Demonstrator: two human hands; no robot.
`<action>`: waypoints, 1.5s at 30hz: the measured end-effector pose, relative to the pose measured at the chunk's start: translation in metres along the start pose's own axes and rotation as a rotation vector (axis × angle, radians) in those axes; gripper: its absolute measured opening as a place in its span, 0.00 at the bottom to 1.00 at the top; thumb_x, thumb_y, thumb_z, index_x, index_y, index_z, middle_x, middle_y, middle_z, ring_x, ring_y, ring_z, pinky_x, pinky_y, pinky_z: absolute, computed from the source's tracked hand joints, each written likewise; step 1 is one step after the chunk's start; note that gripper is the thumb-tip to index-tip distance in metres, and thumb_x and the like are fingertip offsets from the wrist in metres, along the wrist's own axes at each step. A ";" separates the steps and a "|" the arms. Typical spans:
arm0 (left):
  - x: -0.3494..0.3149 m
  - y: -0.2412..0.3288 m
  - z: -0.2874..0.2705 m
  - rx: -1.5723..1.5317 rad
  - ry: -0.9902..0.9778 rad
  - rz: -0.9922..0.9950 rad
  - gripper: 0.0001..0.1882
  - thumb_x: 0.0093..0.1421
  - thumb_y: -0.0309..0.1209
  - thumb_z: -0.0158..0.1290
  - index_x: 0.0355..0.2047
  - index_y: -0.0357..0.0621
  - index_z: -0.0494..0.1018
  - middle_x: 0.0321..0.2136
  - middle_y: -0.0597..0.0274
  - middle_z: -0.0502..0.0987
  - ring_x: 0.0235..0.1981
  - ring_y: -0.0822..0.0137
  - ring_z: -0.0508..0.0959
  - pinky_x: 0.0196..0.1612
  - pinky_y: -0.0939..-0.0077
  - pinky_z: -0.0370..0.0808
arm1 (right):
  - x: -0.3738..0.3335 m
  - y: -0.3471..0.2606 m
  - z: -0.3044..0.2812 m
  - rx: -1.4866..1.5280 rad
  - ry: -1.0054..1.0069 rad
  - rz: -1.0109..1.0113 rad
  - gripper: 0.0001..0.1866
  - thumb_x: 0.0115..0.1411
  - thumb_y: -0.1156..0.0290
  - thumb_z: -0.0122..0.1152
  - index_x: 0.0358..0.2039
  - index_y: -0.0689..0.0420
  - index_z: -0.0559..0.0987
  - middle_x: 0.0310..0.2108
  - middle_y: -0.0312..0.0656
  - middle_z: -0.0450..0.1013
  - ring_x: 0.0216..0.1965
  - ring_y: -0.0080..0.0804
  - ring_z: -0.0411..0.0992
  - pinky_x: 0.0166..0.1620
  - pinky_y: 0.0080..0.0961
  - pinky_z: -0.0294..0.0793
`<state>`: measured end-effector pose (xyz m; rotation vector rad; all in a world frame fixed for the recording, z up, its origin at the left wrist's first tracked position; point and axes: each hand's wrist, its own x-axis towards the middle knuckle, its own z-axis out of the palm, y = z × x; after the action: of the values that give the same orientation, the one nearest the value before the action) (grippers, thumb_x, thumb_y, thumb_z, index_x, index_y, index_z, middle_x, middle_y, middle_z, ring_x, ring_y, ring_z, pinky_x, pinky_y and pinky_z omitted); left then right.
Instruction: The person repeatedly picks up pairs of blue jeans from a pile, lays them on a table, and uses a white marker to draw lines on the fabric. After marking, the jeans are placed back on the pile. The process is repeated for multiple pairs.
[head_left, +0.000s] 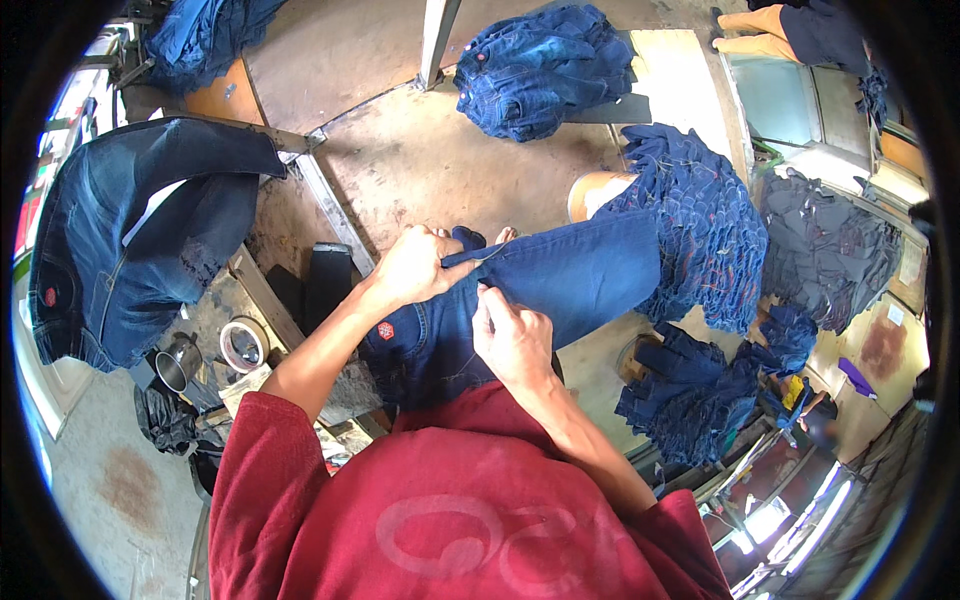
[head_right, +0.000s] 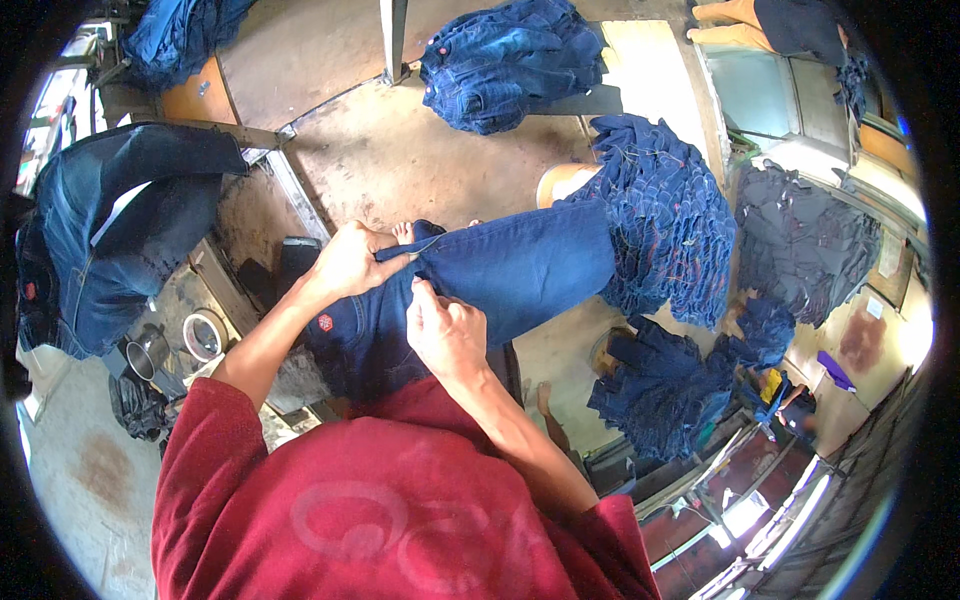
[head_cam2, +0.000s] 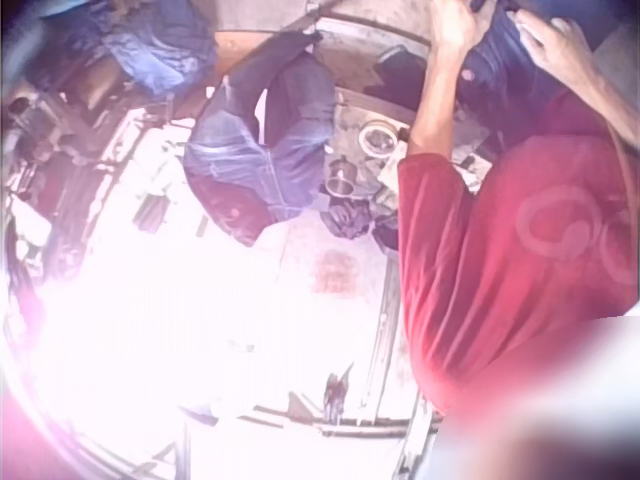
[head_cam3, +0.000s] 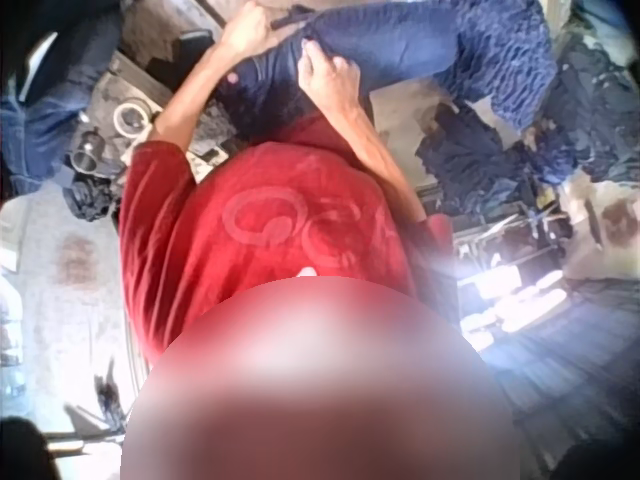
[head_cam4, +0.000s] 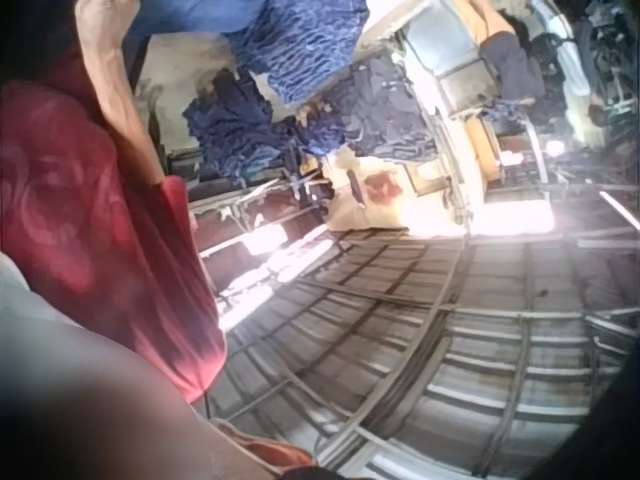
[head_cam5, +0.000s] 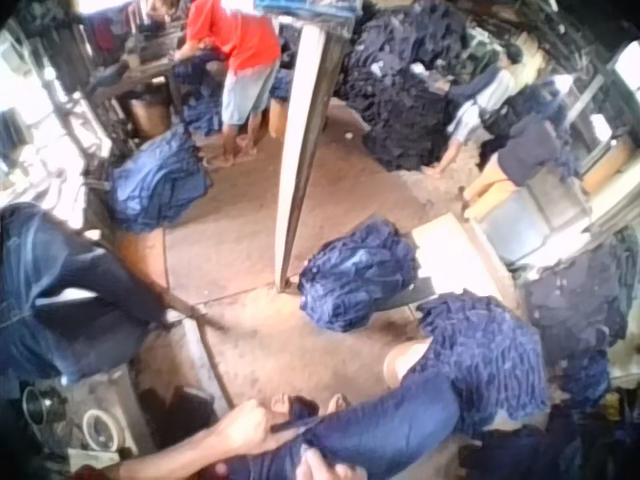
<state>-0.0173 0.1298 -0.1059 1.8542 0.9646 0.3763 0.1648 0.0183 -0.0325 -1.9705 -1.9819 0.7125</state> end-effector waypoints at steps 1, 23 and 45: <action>0.001 0.000 0.000 0.007 0.004 0.017 0.11 0.62 0.34 0.69 0.39 0.38 0.88 0.25 0.38 0.82 0.24 0.43 0.84 0.31 0.58 0.81 | -0.004 0.000 -0.002 -0.010 -0.028 0.013 0.03 0.66 0.75 0.67 0.40 0.56 0.82 0.20 0.46 0.79 0.19 0.44 0.81 0.24 0.38 0.79; 0.003 -0.001 0.007 -0.054 0.097 -0.066 0.13 0.59 0.36 0.71 0.33 0.37 0.87 0.25 0.40 0.83 0.26 0.42 0.86 0.33 0.54 0.83 | -0.020 0.002 0.000 0.092 0.003 -0.011 0.08 0.65 0.73 0.66 0.45 0.57 0.83 0.17 0.43 0.76 0.18 0.44 0.79 0.23 0.39 0.81; 0.000 -0.003 0.011 -0.059 0.085 -0.181 0.12 0.60 0.37 0.70 0.35 0.40 0.88 0.24 0.41 0.83 0.26 0.44 0.86 0.34 0.55 0.84 | -0.016 0.004 0.003 0.141 0.103 -0.023 0.04 0.66 0.77 0.66 0.41 0.56 0.81 0.17 0.45 0.76 0.18 0.45 0.79 0.22 0.40 0.79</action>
<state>-0.0116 0.1235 -0.1139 1.6939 1.1574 0.3715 0.1672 0.0022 -0.0343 -1.8613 -1.8393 0.7103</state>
